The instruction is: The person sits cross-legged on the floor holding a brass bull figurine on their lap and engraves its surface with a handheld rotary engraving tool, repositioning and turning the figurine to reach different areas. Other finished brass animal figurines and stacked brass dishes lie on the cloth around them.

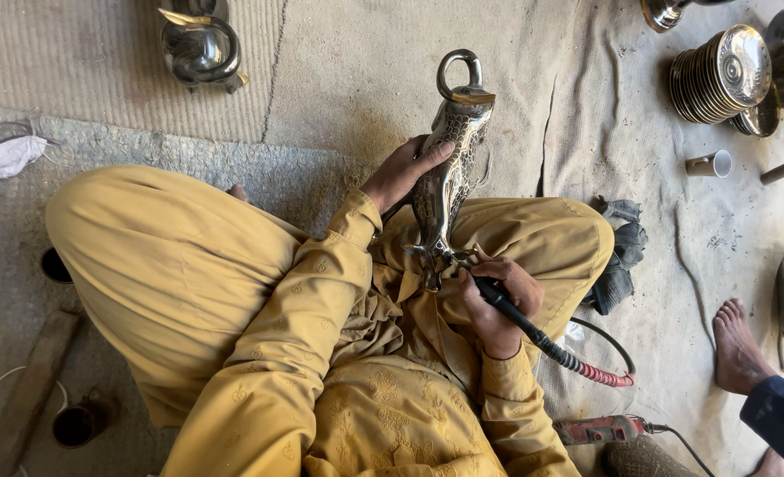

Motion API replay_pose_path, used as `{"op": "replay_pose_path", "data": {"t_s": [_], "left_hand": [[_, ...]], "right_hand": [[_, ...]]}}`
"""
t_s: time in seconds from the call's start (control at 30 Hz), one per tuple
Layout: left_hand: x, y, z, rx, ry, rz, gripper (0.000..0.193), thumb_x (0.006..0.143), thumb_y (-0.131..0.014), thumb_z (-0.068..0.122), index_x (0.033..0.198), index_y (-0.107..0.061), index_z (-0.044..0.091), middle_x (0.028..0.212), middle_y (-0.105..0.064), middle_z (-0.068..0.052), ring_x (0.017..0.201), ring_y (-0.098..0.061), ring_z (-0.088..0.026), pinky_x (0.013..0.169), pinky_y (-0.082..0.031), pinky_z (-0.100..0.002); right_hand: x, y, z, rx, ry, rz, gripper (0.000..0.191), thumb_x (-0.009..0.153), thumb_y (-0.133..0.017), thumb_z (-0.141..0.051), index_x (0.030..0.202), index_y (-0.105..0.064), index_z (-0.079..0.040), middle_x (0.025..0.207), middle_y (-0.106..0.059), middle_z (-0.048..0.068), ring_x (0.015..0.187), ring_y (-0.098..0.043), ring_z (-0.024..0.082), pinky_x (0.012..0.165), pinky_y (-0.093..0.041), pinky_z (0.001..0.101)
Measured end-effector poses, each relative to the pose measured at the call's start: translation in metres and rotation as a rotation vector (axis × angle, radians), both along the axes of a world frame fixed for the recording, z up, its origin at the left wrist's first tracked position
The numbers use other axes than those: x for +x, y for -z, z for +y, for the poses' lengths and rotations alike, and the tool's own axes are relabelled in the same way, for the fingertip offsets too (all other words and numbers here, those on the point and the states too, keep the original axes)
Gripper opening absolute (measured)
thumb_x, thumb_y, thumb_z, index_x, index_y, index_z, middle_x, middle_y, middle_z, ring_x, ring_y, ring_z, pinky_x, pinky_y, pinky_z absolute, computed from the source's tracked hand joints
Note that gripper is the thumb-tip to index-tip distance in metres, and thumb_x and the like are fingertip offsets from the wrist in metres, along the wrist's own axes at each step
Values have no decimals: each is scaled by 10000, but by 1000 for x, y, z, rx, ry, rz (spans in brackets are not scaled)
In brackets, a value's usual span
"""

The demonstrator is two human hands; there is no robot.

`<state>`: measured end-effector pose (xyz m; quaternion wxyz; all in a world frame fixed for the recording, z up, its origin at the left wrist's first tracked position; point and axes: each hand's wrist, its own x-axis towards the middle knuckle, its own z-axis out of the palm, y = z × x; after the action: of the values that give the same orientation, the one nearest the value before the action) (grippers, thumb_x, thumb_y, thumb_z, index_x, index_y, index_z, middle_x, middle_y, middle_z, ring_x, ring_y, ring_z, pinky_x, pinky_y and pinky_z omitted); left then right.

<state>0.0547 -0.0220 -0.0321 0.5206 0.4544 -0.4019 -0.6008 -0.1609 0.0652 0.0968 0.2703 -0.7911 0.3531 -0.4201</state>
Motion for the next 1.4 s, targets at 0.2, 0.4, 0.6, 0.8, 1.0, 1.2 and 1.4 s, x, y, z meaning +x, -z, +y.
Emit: {"op": "replay_pose_path", "data": {"t_s": [0.2, 0.4, 0.6, 0.8, 1.0, 1.2, 1.4], "left_hand": [[0, -1, 0, -20, -1, 33, 918, 807, -592, 808, 1185, -639, -27, 1014, -681, -120, 1005, -663, -246, 940, -517, -374], [0, -2, 0, -46, -4, 64, 944, 809, -602, 813, 1216, -634, -38, 1062, -695, -132, 1050, -661, -247, 969, -512, -379], [0, -1, 0, 2, -2, 10, 984, 789, -564, 839, 1259, -584, -25, 1075, -689, -133, 1066, -676, -244, 964, -528, -379], [0, -2, 0, 5, -2, 20, 976, 783, -579, 839, 1235, -609, -26, 1043, -683, -131, 1041, -670, -247, 955, -524, -378], [0, -1, 0, -21, 4, 22, 964, 794, -579, 840, 1212, -622, -28, 1023, -675, -123, 1023, -663, -242, 950, -521, -379], [0, 1, -1, -13, 13, 11, 977, 789, -571, 848, 1190, -637, -40, 993, -662, -122, 991, -659, -248, 923, -531, -395], [0, 2, -1, -10, -2, -5, 999, 781, -552, 858, 1238, -606, -29, 1031, -692, -118, 1031, -680, -242, 944, -533, -382]], "right_hand": [[-3, 1, 0, 20, -60, -29, 108, 807, -751, 7, 816, -644, 2, 704, -631, 72, 629, -637, 149, 952, -648, 367], [1, -1, 1, -49, -38, 30, 135, 790, -785, -17, 852, -670, 19, 762, -681, 109, 688, -688, 181, 926, -623, 349], [3, -1, 1, -14, -35, 21, 133, 803, -796, -17, 840, -675, 22, 740, -678, 98, 671, -682, 172, 936, -632, 356], [1, 0, 0, -11, -55, -14, 110, 799, -757, -23, 819, -660, 24, 738, -677, 96, 664, -679, 165, 953, -641, 363], [0, -3, 1, -1, -81, 0, 150, 809, -778, -61, 834, -664, 33, 722, -655, 96, 666, -666, 174, 959, -634, 375], [3, -4, 2, -17, -69, 21, 141, 815, -786, -63, 841, -673, 17, 751, -683, 105, 711, -709, 190, 973, -622, 372], [5, -4, 0, -36, -59, 37, 136, 798, -805, -28, 837, -679, 6, 738, -682, 99, 681, -702, 188, 951, -626, 366]]}}
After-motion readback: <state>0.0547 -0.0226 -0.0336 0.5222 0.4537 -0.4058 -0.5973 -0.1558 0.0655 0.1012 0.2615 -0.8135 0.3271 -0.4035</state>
